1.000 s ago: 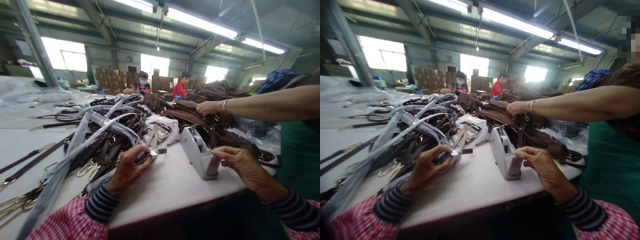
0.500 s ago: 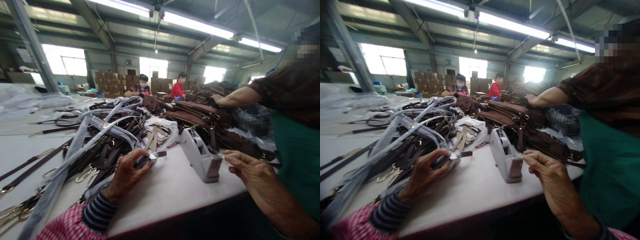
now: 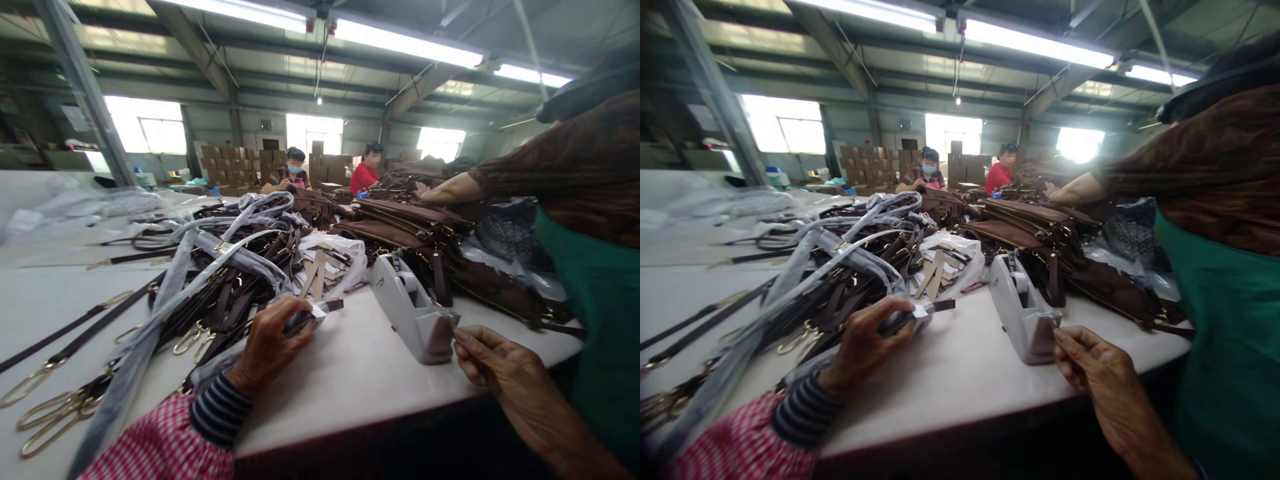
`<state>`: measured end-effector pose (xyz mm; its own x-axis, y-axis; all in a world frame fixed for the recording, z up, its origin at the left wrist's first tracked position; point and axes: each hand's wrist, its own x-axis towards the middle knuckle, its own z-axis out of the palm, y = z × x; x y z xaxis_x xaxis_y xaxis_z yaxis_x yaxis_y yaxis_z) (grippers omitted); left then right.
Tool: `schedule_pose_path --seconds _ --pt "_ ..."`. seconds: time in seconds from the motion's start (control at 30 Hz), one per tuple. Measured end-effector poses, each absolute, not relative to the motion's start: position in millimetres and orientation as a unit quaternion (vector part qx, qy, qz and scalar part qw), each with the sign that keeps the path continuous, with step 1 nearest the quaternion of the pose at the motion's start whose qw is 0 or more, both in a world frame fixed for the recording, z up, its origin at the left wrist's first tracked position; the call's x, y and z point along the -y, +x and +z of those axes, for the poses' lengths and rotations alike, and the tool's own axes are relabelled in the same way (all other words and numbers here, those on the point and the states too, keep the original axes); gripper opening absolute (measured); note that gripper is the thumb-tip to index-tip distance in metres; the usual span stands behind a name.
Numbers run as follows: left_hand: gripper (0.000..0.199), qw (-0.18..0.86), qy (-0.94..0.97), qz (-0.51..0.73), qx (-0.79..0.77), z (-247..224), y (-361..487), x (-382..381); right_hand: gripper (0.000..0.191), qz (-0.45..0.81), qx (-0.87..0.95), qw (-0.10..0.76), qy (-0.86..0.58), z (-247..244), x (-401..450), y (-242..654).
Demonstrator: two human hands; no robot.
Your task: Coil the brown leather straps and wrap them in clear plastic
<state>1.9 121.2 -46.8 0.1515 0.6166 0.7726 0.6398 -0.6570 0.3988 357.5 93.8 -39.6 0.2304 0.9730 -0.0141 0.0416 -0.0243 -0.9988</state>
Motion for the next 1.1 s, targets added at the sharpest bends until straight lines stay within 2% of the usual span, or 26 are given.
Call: schedule_pose_path --seconds 0.13,0.2,0.37,0.6,0.83,1.1 --pt "0.012 0.026 -0.770 -0.502 0.393 -48.9 4.1 -122.9 0.052 0.426 0.463 0.456 -0.630 -56.1 -83.6 372.1" --pt "0.011 0.022 -0.771 -0.503 0.389 -49.2 5.0 -123.8 0.054 0.428 0.462 0.440 -0.640 -59.3 -77.3 373.4" --pt "0.011 0.026 -0.779 -0.498 0.381 -49.6 6.7 -122.4 0.049 0.496 0.501 0.442 -0.554 -45.6 -76.7 324.0" --pt "0.008 0.042 -0.783 -0.497 0.371 -48.4 6.9 -119.5 0.041 0.580 0.549 0.467 -0.380 -28.0 -121.2 214.3" --pt "0.010 0.049 -0.783 -0.477 0.395 -49.4 8.6 -120.2 0.041 0.657 0.498 0.424 -0.374 -45.9 -136.4 190.5" --pt "0.008 0.054 -0.788 -0.474 0.389 -51.1 10.3 -119.1 0.041 0.623 0.484 0.493 -0.366 -25.7 -126.5 200.3"
